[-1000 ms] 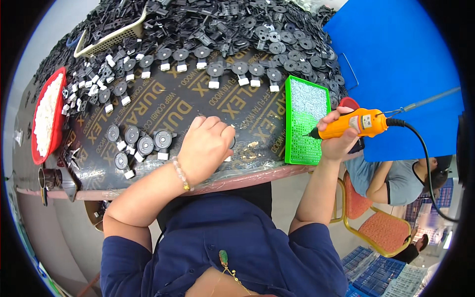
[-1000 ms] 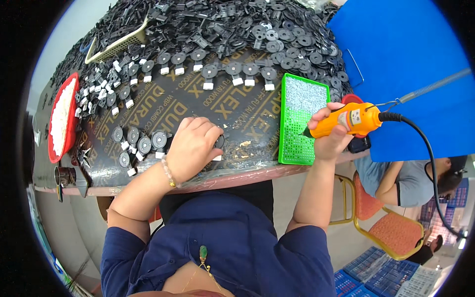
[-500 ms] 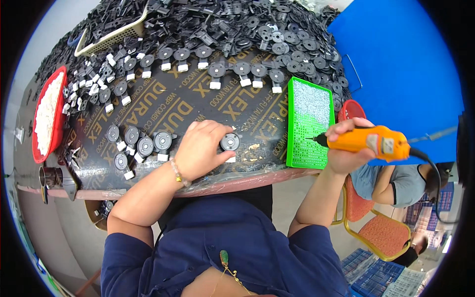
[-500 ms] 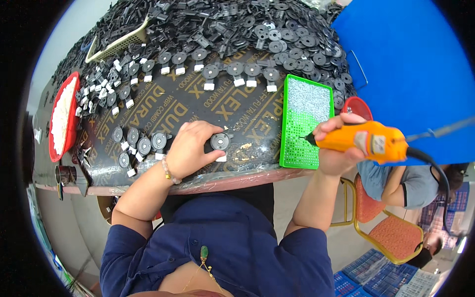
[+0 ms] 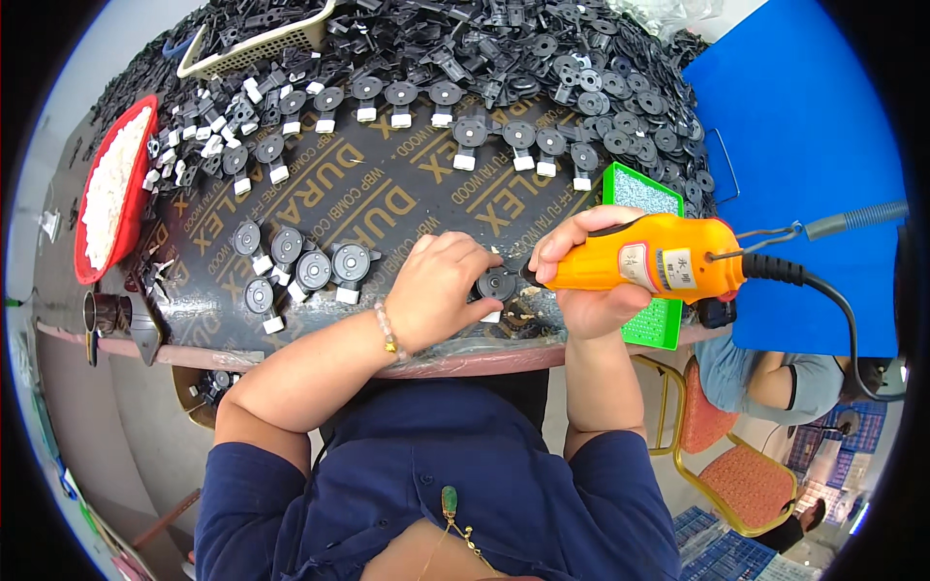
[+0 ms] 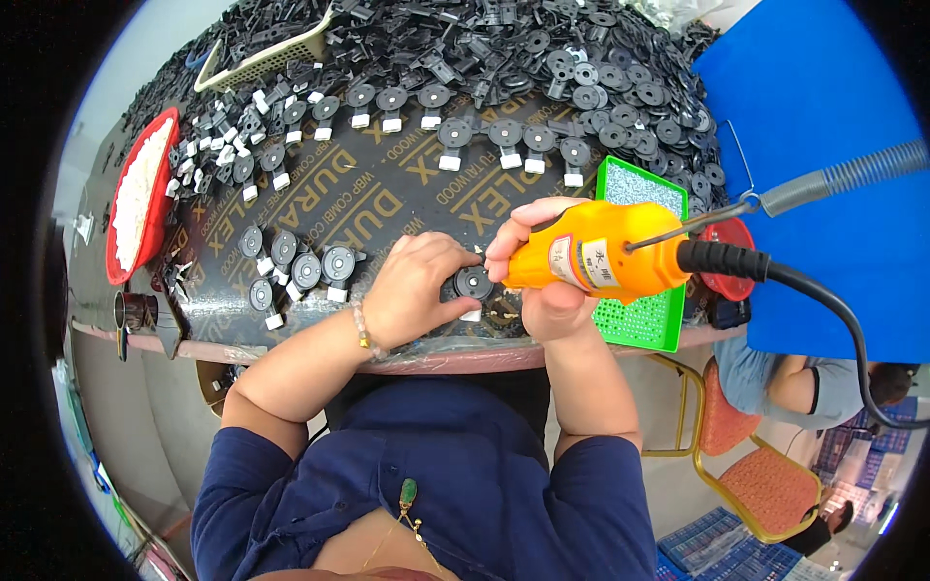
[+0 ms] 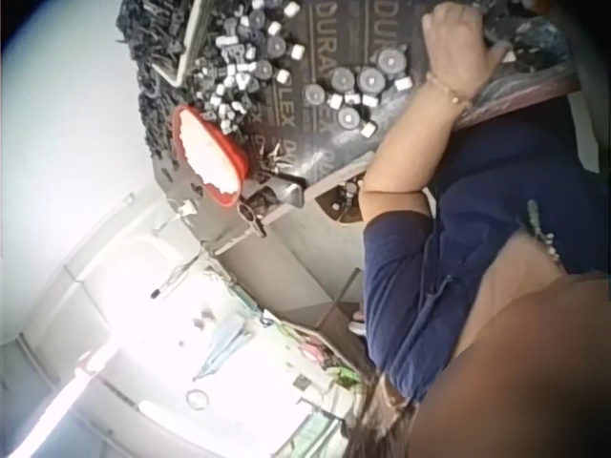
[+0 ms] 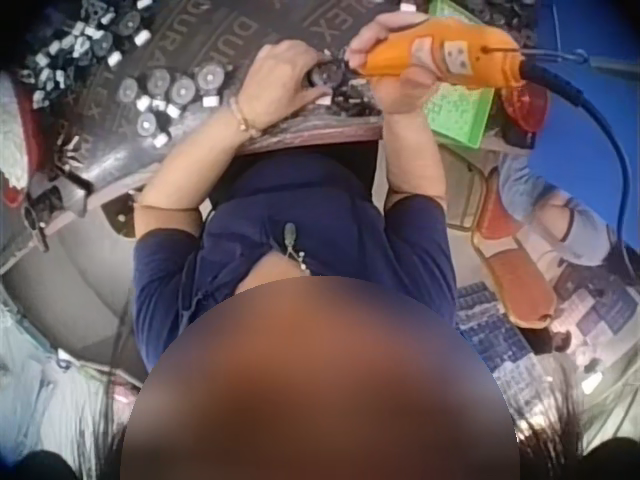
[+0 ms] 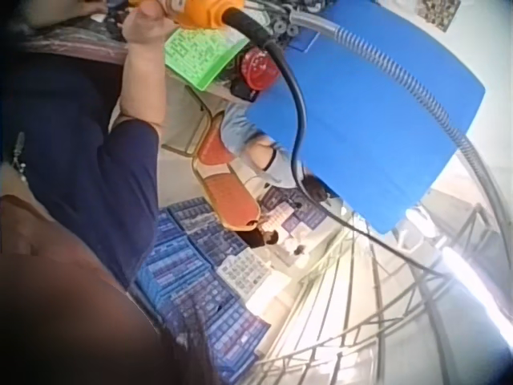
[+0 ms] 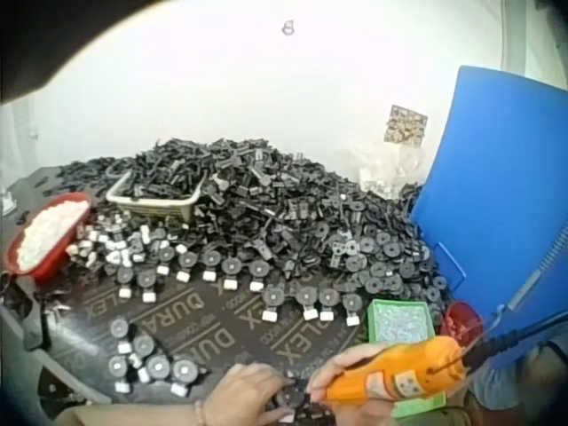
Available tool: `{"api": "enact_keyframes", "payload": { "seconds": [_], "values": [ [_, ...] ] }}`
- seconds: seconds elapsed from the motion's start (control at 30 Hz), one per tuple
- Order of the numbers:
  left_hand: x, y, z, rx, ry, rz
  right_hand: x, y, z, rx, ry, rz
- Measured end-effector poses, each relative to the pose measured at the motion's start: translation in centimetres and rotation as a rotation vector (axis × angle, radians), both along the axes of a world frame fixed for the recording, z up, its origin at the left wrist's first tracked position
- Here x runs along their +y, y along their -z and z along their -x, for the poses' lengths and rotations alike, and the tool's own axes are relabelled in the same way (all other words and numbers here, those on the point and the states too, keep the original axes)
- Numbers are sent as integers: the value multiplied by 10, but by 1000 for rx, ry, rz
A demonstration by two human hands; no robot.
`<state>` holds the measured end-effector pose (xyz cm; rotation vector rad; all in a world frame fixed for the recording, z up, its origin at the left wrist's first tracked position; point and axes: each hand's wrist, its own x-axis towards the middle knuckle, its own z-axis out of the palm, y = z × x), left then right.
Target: Assembling small electronic speakers by connecting wires using a handheld electric tool at a factory workbench.
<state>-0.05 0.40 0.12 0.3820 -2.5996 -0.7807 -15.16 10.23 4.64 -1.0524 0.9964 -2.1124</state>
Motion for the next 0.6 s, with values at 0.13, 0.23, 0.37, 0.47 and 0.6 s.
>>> {"api": "enact_keyframes", "payload": {
  "seconds": [0.13, 0.23, 0.37, 0.47, 0.6],
  "values": [
    [1, 0, 1, 5, -5, 2, -2, 4, -1, 15, -28, 12],
    [1, 0, 1, 5, 9, -6, -2, 2, -5, 104, -23, -29],
    [1, 0, 1, -6, 10, 1, -3, 5, -9, 142, 33, -83],
    [1, -5, 1, -23, 23, 8, -1, 3, -5, 129, 94, -104],
    [4, 2, -1, 21, 26, 58, 16, 1, 24, 32, -1, 61]
  ]
}}
